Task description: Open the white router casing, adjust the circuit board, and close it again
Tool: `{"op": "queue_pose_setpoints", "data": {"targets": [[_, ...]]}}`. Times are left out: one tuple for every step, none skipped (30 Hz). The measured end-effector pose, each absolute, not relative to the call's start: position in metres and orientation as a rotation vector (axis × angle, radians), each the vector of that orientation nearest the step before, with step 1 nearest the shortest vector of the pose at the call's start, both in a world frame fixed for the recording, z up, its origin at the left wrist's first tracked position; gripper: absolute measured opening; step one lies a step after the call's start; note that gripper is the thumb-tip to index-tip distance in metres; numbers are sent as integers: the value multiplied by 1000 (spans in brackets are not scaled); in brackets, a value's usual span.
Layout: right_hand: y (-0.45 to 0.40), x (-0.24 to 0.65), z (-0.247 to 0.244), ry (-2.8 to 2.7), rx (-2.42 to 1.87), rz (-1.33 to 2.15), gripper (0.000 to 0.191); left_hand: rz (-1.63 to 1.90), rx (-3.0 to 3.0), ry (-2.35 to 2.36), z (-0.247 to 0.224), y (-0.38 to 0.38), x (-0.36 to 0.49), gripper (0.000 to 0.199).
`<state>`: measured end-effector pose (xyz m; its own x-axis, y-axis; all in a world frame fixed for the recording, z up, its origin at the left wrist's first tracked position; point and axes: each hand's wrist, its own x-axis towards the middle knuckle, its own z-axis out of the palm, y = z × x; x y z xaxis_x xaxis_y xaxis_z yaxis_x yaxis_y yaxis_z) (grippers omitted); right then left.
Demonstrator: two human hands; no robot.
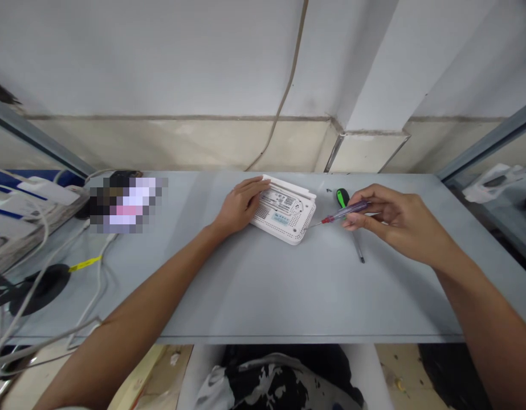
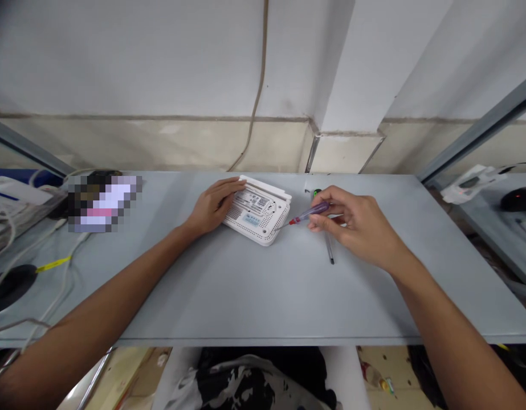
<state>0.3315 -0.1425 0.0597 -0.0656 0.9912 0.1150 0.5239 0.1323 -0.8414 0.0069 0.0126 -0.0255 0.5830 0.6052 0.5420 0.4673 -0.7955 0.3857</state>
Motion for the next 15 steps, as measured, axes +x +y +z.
{"op": "queue_pose_setpoints", "data": {"targets": [[-143, 331, 60, -1702, -1495, 803, 37, 1007, 2614, 897, -25, 13, 7, 41], [-143, 331, 61, -1719, -1505, 783, 36, 1008, 2616, 896, -25, 13, 7, 41], [-143, 330, 61, -1738, -1510, 765, 34, 1009, 2618, 893, -25, 13, 6, 41], [-143, 330, 62, -1755, -1511, 752, 33, 1010, 2618, 886, -25, 13, 6, 40], [-143, 330, 62, -1769, -1508, 742, 32, 1012, 2619, 880, -25, 13, 6, 40], [-144, 330, 62, -1778, -1503, 738, 32, 1014, 2619, 878, -25, 13, 6, 40], [-144, 330, 63, -1784, -1501, 736, 31, 1014, 2620, 880, -25, 13, 6, 40], [-144, 330, 63, -1788, -1503, 735, 31, 1015, 2623, 882, -25, 13, 6, 40], [-144, 330, 63, -1791, -1508, 733, 30, 1017, 2625, 883, -26, 13, 6, 40], [-144, 331, 63, -1792, -1516, 731, 30, 1021, 2625, 882, -26, 13, 6, 40], [-144, 331, 63, -1792, -1523, 728, 31, 1025, 2622, 879, -26, 13, 6, 40], [-144, 331, 63, -1795, -1531, 725, 31, 1029, 2618, 876, -27, 13, 6, 40], [-144, 331, 63, -1798, -1535, 720, 31, 1029, 2614, 872, -27, 14, 6, 40], [-144, 331, 64, -1803, -1535, 714, 31, 1027, 2611, 871, -27, 14, 6, 40], [-144, 331, 64, -1808, -1533, 710, 30, 1023, 2609, 870, -27, 14, 6, 40]]}}
